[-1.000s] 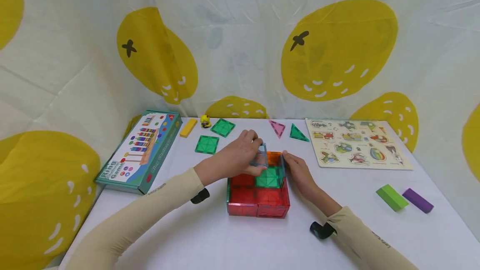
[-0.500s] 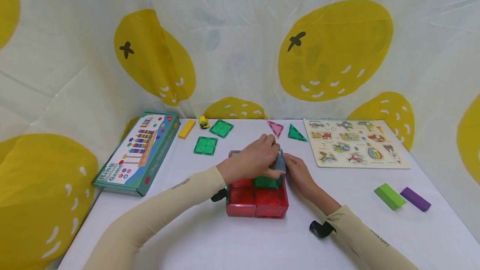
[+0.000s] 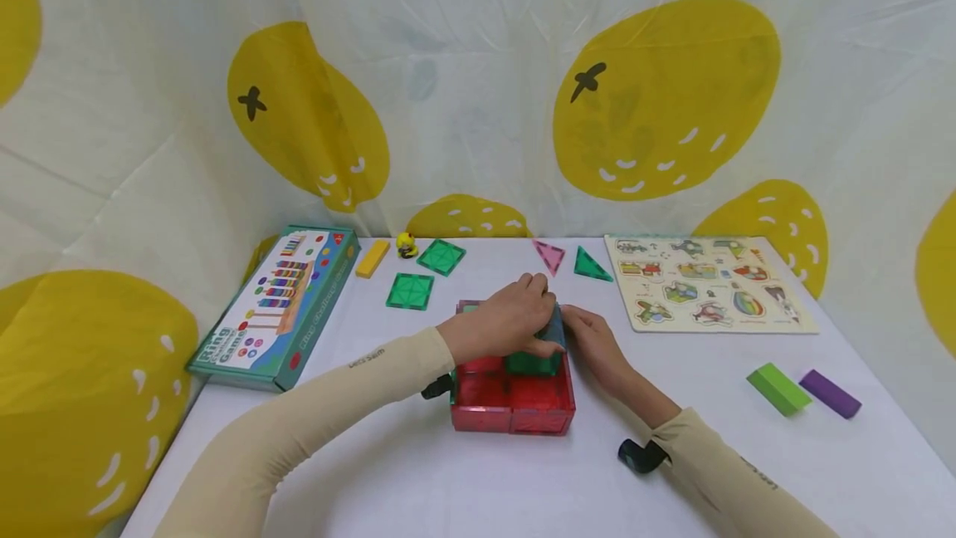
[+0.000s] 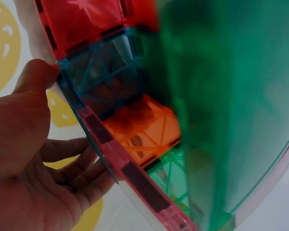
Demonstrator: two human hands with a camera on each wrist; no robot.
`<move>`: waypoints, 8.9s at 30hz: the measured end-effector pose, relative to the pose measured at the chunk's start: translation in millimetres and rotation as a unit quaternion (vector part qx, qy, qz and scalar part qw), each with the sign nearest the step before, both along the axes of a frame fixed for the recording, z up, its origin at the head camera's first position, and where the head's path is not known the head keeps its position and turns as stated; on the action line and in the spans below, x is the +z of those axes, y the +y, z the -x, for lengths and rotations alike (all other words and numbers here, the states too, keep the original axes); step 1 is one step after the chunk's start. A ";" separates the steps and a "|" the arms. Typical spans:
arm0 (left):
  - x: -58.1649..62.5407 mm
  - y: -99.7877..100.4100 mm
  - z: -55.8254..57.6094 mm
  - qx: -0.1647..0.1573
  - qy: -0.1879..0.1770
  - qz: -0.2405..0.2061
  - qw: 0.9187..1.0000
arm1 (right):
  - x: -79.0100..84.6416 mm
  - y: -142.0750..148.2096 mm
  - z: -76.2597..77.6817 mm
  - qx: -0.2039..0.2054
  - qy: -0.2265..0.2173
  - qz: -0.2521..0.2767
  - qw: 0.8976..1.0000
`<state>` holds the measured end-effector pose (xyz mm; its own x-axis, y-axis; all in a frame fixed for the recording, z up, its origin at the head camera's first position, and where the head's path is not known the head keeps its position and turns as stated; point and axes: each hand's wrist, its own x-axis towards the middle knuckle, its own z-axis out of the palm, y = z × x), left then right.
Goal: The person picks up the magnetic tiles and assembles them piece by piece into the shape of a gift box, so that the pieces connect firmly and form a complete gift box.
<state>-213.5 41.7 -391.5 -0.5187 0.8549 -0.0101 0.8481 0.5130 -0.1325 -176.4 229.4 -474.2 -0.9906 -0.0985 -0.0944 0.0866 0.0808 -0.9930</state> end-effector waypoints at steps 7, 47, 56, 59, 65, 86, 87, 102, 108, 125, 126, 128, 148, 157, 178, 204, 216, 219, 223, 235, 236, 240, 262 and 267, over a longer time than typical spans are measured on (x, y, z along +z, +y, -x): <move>-0.4 -7.1 2.1 0.019 -0.061 -0.036 0.997 | 2.1 0.3 -0.4 0.001 -0.020 0.003 1.000; -59.3 -181.6 58.8 0.190 -0.189 -0.335 0.903 | 6.2 -5.2 -1.2 -0.001 -0.032 0.007 0.999; -65.5 -210.3 74.4 0.239 -0.227 -0.158 0.931 | 2.3 -5.3 -0.9 -0.001 -0.029 0.008 1.000; -67.7 -211.6 77.5 0.243 -0.229 -0.148 0.931 | 0.7 -5.2 -0.7 0.003 -0.029 0.004 1.000; -67.6 -209.4 80.0 0.227 -0.195 -0.159 0.941 | 2.9 -4.4 -1.1 -0.001 -0.024 0.009 1.000; -42.4 -195.9 44.4 0.205 -0.204 -0.261 0.921 | 6.7 -4.5 -1.7 -0.002 -0.027 0.008 1.000; -39.2 -195.3 41.6 0.200 -0.206 -0.270 0.919 | 6.8 -4.6 -1.9 -0.002 -0.026 0.008 1.000; 4.5 -149.9 -31.1 0.093 -0.209 -0.289 0.930 | 3.2 -3.0 -1.1 0.003 -0.026 0.014 1.000; 0.7 -133.4 -51.0 0.058 -0.199 -0.266 0.941 | 3.6 -2.5 -1.2 0.005 -0.026 0.014 1.000; -14.4 -114.1 -60.9 0.010 -0.129 -0.243 0.961 | 3.4 -2.2 -2.3 0.010 -0.023 0.003 1.000; -14.6 -114.3 -60.7 0.008 -0.127 -0.243 0.962 | 3.9 -2.2 -2.5 0.009 -0.022 0.004 1.000; -15.3 -114.8 -60.1 0.006 -0.123 -0.239 0.963 | 4.9 -2.1 -3.2 0.009 -0.020 0.007 1.000; -39.1 -122.8 -54.8 -0.019 -0.129 -0.312 0.941 | 3.5 -1.1 -2.5 0.003 -0.022 0.002 1.000; -45.8 -122.9 -49.6 -0.029 -0.151 -0.332 0.930 | 6.1 0.2 -2.8 0.004 -0.024 0.009 1.000; -57.4 -148.4 75.3 0.190 -0.093 -0.311 0.927 | 1.0 1.8 -3.9 0.014 -0.021 0.004 1.000; -51.7 -129.5 124.6 0.142 -0.160 -0.031 0.976 | -1.1 0.3 -3.4 0.017 -0.016 0.005 1.000; -63.6 -135.5 110.7 0.172 -0.144 -0.072 0.972 | -0.7 -1.2 -2.8 0.015 -0.016 0.008 1.000; -67.1 -140.0 110.9 0.177 -0.137 -0.087 0.971 | 0.1 -1.6 -2.4 0.015 -0.017 0.005 1.000; -65.2 -147.1 107.7 0.185 -0.146 -0.142 0.961 | -0.5 -2.1 -2.1 0.017 -0.017 0.002 1.000; -24.7 -149.3 71.4 0.160 -0.164 -0.281 0.932 | 3.1 -2.1 -5.5 0.022 -0.017 0.012 1.000; -21.9 -147.0 67.6 0.157 -0.166 -0.284 0.931 | 3.1 -2.1 -5.7 0.023 -0.016 0.012 1.000; -9.2 -133.0 47.4 0.116 -0.162 -0.291 0.936 | 0.6 -1.0 -4.1 0.019 -0.015 0.011 1.000; 9.8 -53.9 -65.7 -0.065 -0.129 -0.206 0.968 | -7.0 2.2 -1.1 0.023 -0.005 0.009 1.000; 6.8 -40.0 -70.5 -0.079 -0.110 -0.185 0.973 | -7.1 1.7 -0.8 0.016 -0.001 0.009 1.000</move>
<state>-142.9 1.8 -384.7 -0.4007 0.8900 0.2174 0.9071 0.3520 0.2308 -175.6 231.1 -481.3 -0.9866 -0.1326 -0.0951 0.0872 0.0648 -0.9941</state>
